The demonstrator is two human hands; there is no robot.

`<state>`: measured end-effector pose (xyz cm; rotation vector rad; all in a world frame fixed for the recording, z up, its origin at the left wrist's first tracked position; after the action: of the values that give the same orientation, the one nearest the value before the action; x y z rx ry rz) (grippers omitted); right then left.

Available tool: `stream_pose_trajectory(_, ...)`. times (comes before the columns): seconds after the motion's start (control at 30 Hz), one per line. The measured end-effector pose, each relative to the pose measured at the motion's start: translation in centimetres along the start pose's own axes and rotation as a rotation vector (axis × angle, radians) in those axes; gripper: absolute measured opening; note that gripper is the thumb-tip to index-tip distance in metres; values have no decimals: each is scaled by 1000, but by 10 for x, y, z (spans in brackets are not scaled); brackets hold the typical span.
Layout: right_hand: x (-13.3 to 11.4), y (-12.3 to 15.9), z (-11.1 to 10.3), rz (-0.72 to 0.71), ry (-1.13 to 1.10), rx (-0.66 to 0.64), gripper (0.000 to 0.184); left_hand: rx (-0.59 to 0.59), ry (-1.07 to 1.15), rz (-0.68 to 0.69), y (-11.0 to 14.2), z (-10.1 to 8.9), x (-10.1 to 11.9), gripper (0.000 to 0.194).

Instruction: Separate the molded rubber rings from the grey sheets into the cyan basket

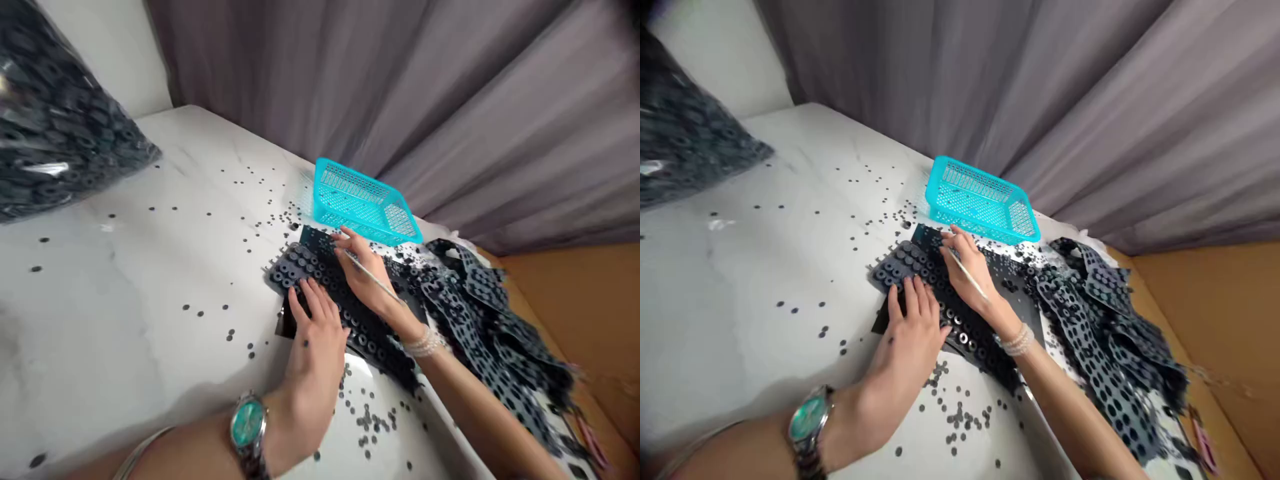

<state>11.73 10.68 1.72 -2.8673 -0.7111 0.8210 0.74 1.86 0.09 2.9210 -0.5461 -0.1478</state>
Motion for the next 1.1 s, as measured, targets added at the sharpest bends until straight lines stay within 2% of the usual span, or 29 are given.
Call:
stream_pose_trajectory(0.3, -15, 2, 9, -166, 22, -191, 10, 6, -24, -8, 2, -4, 2, 57)
stream_pose_trajectory(0.53, -14, 0, 16, -205, 44, -217, 11, 32, 0, -24, 1, -2, 4, 58)
stream_pose_trajectory(0.67, -8, -8, 20, -170, 32, -163, 13, 36, 26, -24, 1, -2, 4, 58)
stream_pose_trajectory(0.8, 7, -18, 13, 5, 16, 65, 11, 12, -24, -7, 2, -4, 4, 57)
stream_pose_trajectory(0.83, 9, -19, 11, 43, 7, 89, 10, 3, -29, -2, 1, -4, 4, 57)
stream_pose_trajectory(0.9, 10, -15, 8, 47, -4, 47, 9, -13, -28, 6, 1, -5, 4, 56)
stream_pose_trajectory(1.1, -12, 17, 4, -135, -14, -157, 11, -21, -62, 18, 2, -6, 5, 56)
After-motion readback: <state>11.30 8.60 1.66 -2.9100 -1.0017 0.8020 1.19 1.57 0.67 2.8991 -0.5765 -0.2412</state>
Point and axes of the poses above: each hand's wrist, its own y-axis away from the middle knuckle, its own z-axis out of the palm, x = y × z, the point moved 2 cm from there along -y, towards the middle knuckle, and after that the axes turned 13 degrees about -x, right-handed, at the moved point
